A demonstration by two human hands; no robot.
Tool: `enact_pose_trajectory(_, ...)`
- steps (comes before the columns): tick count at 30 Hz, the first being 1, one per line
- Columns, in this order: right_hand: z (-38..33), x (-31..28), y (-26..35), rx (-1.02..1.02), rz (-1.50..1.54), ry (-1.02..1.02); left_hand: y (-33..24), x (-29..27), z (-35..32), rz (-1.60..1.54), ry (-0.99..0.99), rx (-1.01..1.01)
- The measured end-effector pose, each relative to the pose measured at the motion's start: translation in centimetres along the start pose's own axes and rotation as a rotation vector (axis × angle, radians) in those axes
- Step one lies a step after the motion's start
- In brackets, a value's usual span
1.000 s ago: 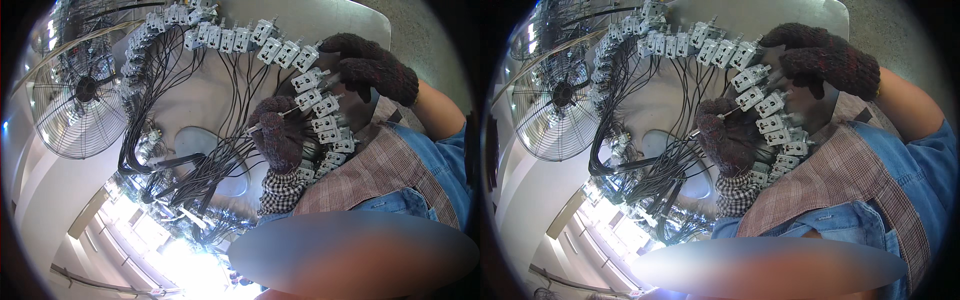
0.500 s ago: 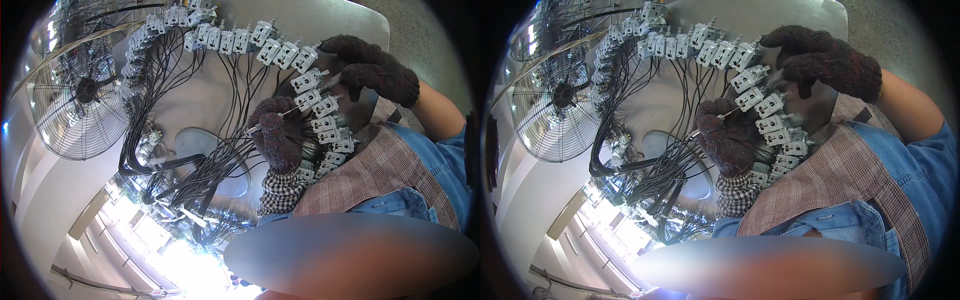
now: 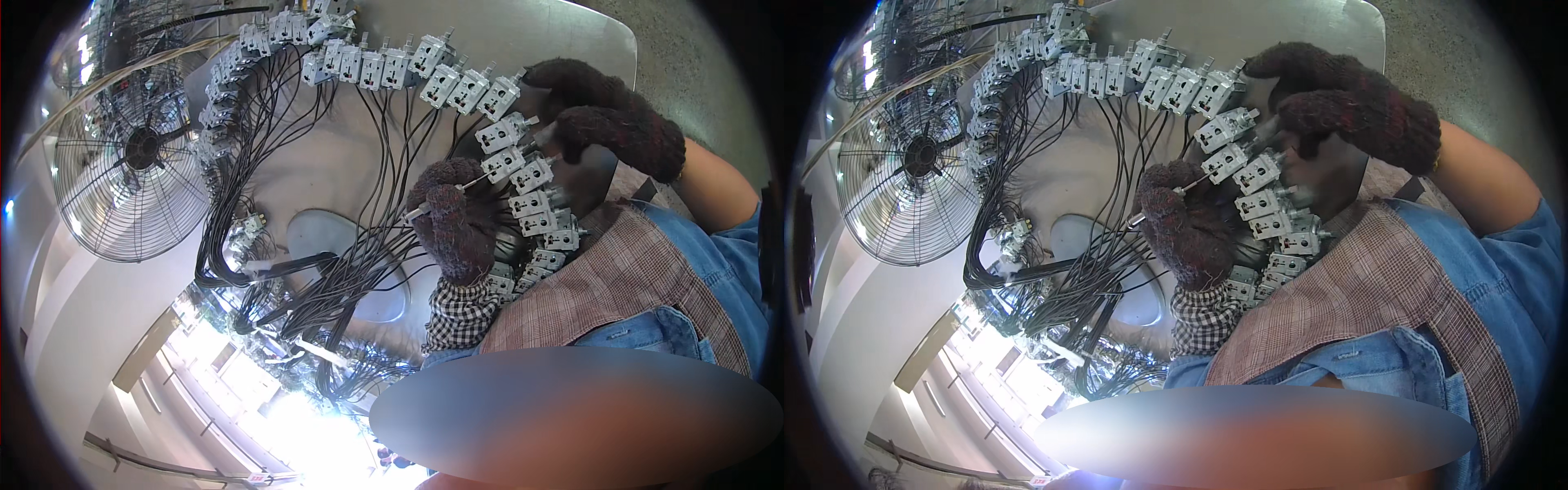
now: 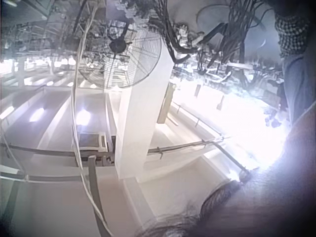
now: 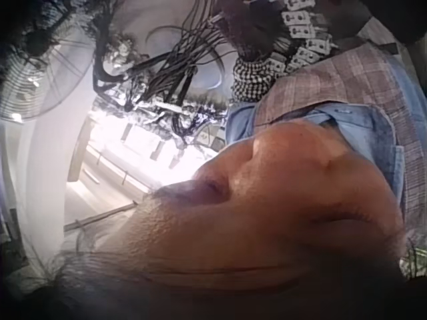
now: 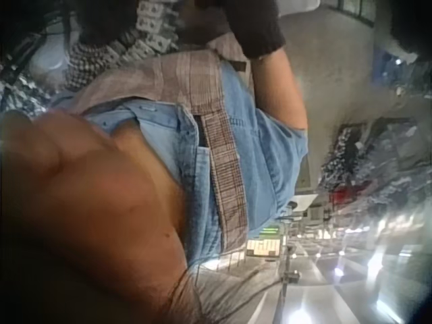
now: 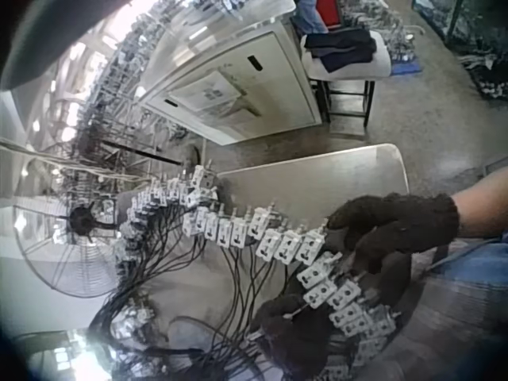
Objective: Assembling and wiring a chain of electrical terminal blocks at a workbench.
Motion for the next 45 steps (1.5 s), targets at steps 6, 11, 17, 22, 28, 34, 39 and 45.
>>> enact_pose_trajectory(6, 1.1, -0.8, -1.8, -0.145, 0.078, 0.051, 0.1, 0.1, 0.1, 0.028, 0.027, 0.065)
enact_pose_trajectory(11, 0.3, -0.5, 1.0, 0.127, -0.049, -0.024, 0.1, -0.5, 0.2, 0.068, 0.053, 0.137)
enact_pose_trajectory(17, 0.6, -0.7, -0.2, 0.323, -0.033, -0.039, 0.2, 0.2, 0.3, -0.007, 0.033, 0.044)
enact_pose_trajectory(22, 1.0, -0.6, -0.3, 0.267, -0.113, -0.052, 0.1, 0.2, 0.5, -0.016, 0.016, 0.052)
enact_pose_trajectory(28, 1.0, -0.4, -0.1, 0.237, -0.069, -0.131, -0.1, 0.3, 0.5, 0.059, 0.009, 0.04)
enact_pose_trajectory(34, 0.5, -0.3, 0.7, 0.048, -0.027, -0.038, 0.1, -0.4, 0.2, 0.099, -0.025, 0.021)
enact_pose_trajectory(39, 0.9, -0.9, -0.5, -0.022, -0.201, -0.022, 0.4, -0.1, 0.3, 0.067, 0.002, 0.076)
enact_pose_trajectory(45, 1.6, -1.5, -1.0, 0.206, -0.24, 0.031, -0.2, 0.5, 0.4, 0.031, 0.015, 0.035)
Point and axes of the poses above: each hand's wrist, its own z-axis towards the middle knuckle, its own x-axis out of the palm, y = z × x, the point moved 4 cm from there along z, towards the middle knuckle, and after that the axes turned 4 degrees about x, right-handed, at the moved point
